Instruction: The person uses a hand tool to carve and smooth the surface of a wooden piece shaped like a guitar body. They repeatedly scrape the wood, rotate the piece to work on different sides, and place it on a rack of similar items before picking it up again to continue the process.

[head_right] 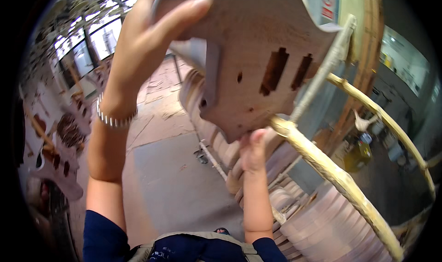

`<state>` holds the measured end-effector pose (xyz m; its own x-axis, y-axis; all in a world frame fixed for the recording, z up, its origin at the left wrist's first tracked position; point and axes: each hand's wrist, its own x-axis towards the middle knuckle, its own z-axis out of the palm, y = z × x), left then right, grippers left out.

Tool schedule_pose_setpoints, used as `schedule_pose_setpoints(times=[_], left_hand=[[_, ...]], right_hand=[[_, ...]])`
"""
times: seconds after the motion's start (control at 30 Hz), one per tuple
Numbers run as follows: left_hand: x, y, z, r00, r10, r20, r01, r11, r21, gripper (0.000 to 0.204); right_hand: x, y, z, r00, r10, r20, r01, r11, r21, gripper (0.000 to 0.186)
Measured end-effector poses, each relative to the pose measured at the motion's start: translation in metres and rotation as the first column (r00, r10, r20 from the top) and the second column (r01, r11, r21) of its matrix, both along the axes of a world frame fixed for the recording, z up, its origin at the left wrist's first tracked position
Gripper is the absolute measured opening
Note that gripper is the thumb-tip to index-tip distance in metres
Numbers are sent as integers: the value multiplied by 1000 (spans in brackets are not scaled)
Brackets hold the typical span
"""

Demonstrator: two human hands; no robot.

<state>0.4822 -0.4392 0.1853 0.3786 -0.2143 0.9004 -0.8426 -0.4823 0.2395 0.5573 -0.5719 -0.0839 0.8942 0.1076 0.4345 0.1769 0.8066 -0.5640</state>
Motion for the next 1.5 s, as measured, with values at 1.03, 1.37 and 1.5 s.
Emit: schedule_pose_setpoints(times=[1.03, 1.37, 1.5], left_hand=[[-568, 233, -307, 203, 944, -260, -892, 69, -446, 41], [-587, 291, -277, 361, 922, -138, -584, 108, -805, 52], [-576, 330, -249, 474, 877, -82, -532, 211, -820, 51]], right_hand=[[-507, 465, 161, -193, 133, 972, 795, 602, 75, 76], [-411, 576, 136, -242, 5, 970, 335, 939, 79, 53], [-375, 556, 107, 29, 49, 998, -210, 977, -42, 36]])
